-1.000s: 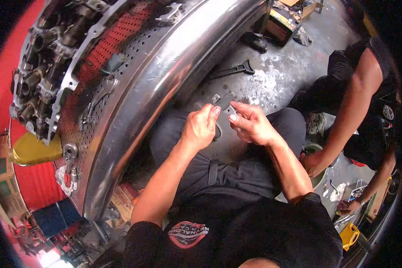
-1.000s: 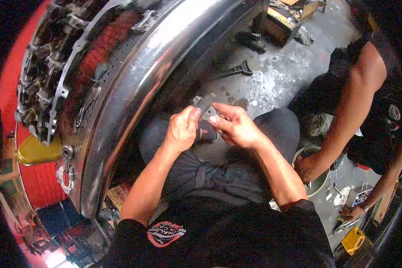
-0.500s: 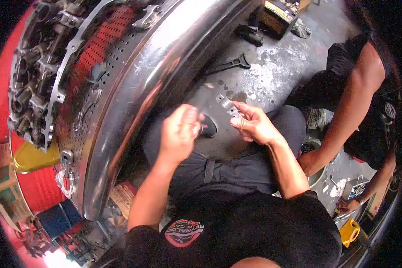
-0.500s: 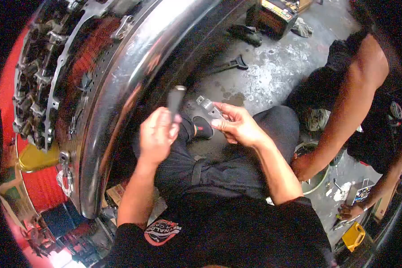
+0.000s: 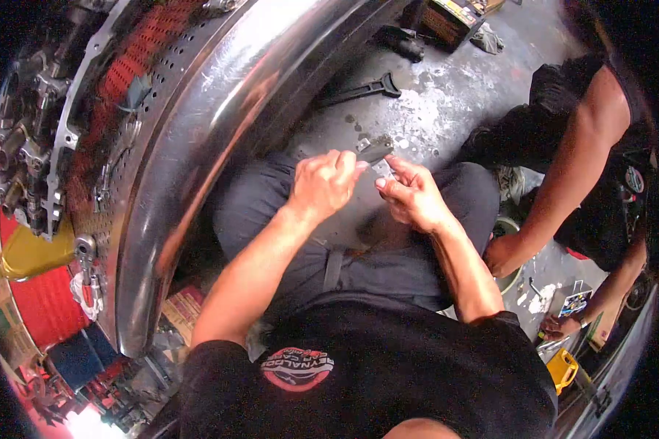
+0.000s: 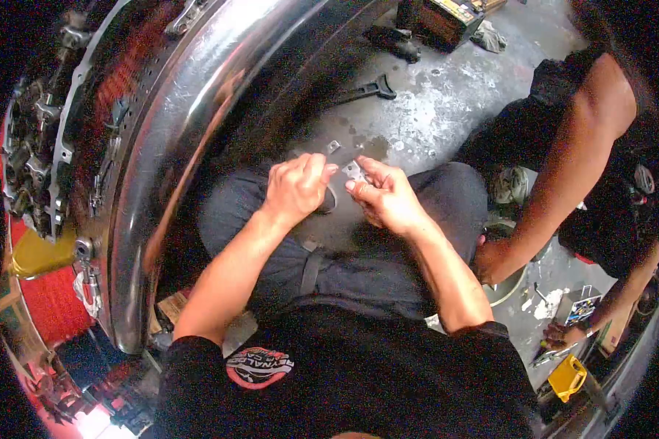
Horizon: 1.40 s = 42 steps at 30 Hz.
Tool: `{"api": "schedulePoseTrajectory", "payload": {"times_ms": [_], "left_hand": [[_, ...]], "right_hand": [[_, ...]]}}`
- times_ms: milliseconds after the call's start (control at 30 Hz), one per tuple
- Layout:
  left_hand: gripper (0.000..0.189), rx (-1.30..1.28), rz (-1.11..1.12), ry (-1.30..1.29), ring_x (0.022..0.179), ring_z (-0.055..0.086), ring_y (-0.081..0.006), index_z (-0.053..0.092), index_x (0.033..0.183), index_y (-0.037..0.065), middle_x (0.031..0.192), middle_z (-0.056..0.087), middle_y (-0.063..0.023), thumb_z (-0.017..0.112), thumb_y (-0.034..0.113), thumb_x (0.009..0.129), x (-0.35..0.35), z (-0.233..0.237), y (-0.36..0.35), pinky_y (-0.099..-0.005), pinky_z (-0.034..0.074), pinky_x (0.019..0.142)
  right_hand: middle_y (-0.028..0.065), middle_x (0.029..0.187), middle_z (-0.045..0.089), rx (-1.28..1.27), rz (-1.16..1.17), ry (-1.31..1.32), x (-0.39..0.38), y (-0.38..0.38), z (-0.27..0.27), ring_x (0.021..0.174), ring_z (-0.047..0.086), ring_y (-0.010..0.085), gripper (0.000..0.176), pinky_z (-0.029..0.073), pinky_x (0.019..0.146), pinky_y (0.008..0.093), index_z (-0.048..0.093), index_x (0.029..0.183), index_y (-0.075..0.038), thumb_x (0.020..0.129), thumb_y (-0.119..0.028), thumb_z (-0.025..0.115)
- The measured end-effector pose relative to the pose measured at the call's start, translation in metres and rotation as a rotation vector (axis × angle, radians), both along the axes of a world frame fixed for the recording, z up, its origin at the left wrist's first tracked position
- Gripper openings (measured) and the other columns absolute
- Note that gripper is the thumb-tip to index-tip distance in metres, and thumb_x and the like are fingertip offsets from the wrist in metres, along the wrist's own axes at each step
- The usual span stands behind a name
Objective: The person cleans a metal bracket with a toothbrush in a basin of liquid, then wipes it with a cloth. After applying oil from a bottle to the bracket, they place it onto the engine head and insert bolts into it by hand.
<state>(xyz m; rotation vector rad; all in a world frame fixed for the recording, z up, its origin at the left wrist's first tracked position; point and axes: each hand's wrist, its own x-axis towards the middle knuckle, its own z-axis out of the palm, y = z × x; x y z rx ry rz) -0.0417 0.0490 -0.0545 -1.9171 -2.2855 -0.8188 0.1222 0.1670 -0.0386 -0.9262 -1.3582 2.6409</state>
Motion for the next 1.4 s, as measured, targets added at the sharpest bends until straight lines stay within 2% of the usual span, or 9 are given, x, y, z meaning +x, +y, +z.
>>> {"api": "schedulePoseTrajectory", "payload": {"times_ms": [133,333,400,500,633,733,1000,1233,1400], "left_hand": [[0.029,0.042,0.068,0.156,0.056,0.062,-0.0271,0.050,0.074,0.009,0.063,0.057,-0.0094,0.062,0.030,0.089,0.008,0.005,0.007,-0.0404,0.049,0.051],[0.044,-0.385,0.062,-1.499,0.047,0.039,-0.0056,0.058,0.086,0.003,0.060,0.048,0.0021,0.049,0.044,0.099,0.009,0.026,-0.006,-0.0232,0.031,0.042],[0.039,-0.398,0.085,-1.480,0.044,0.047,-0.0106,0.056,0.083,0.004,0.057,0.048,0.0002,0.051,0.040,0.098,0.006,0.027,-0.007,-0.0273,0.035,0.040],[0.033,-0.144,0.141,-0.288,0.046,0.056,-0.0196,0.054,0.079,0.005,0.056,0.049,-0.0031,0.057,0.033,0.095,0.012,0.006,0.001,-0.0333,0.042,0.042],[0.028,0.042,0.034,-0.076,0.061,0.064,-0.0389,0.056,0.082,0.005,0.067,0.063,-0.0182,0.058,0.030,0.093,0.007,0.011,0.009,-0.0480,0.051,0.056],[0.028,-0.034,0.129,-0.384,0.062,0.063,-0.0430,0.056,0.082,0.005,0.067,0.063,-0.0184,0.057,0.030,0.093,0.021,0.008,0.007,-0.0495,0.050,0.057],[0.048,-0.487,-0.043,-1.974,0.044,0.041,-0.0079,0.058,0.080,0.003,0.057,0.046,0.0013,0.047,0.045,0.100,0.000,0.028,-0.011,-0.0221,0.031,0.041],[0.027,-0.069,0.051,-0.629,0.056,0.059,-0.0349,0.055,0.091,0.004,0.065,0.060,-0.0142,0.053,0.030,0.097,0.014,-0.007,-0.002,-0.0426,0.046,0.053],[0.028,-0.090,0.139,-0.314,0.065,0.063,-0.0389,0.054,0.082,0.006,0.070,0.063,-0.0179,0.055,0.031,0.095,0.018,-0.021,0.008,-0.0480,0.050,0.057]], "right_hand": [[-0.0019,0.063,0.049,-0.056,-0.102,0.026,0.000,-0.002,0.003,0.044,0.038,0.0055,0.067,0.029,0.039,0.0231,0.029,0.144,0.007,0.090,-0.011,0.065],[-0.0015,0.064,0.048,0.054,0.012,0.023,0.006,0.003,0.005,0.043,0.037,0.0059,0.056,0.029,0.037,0.0230,0.037,0.139,0.004,0.091,-0.009,0.063],[-0.0014,0.064,0.048,0.044,0.074,0.062,0.004,0.004,0.010,0.043,0.038,0.0063,0.054,0.029,0.038,0.0228,0.039,0.138,0.003,0.091,-0.008,0.063],[-0.0007,0.064,0.047,-0.008,-0.044,0.001,0.003,-0.007,-0.001,0.043,0.038,0.0071,0.062,0.031,0.038,0.0239,0.032,0.143,0.001,0.091,-0.009,0.062],[-0.0004,0.063,0.047,0.034,-0.110,0.009,0.003,-0.005,-0.001,0.043,0.038,0.0070,0.068,0.031,0.038,0.0243,0.026,0.145,0.002,0.090,-0.010,0.064],[-0.0020,0.062,0.047,0.047,-0.074,-0.010,0.005,0.002,-0.001,0.043,0.038,0.0062,0.062,0.030,0.039,0.0233,0.035,0.141,0.001,0.088,-0.010,0.066],[-0.0054,0.060,0.049,0.161,0.060,0.134,0.005,0.005,-0.014,0.041,0.036,0.0042,0.038,0.028,0.037,0.0219,0.056,0.123,-0.003,0.087,-0.009,0.066],[-0.0039,0.060,0.047,0.076,-0.014,-0.054,0.001,-0.001,0.004,0.041,0.036,0.0044,0.049,0.028,0.036,0.0231,0.044,0.133,-0.001,0.089,-0.008,0.064],[-0.0019,0.063,0.047,0.023,-0.094,-0.086,0.001,-0.004,-0.002,0.040,0.034,0.0047,0.049,0.029,0.036,0.0239,0.040,0.135,-0.001,0.092,-0.011,0.060]]}}
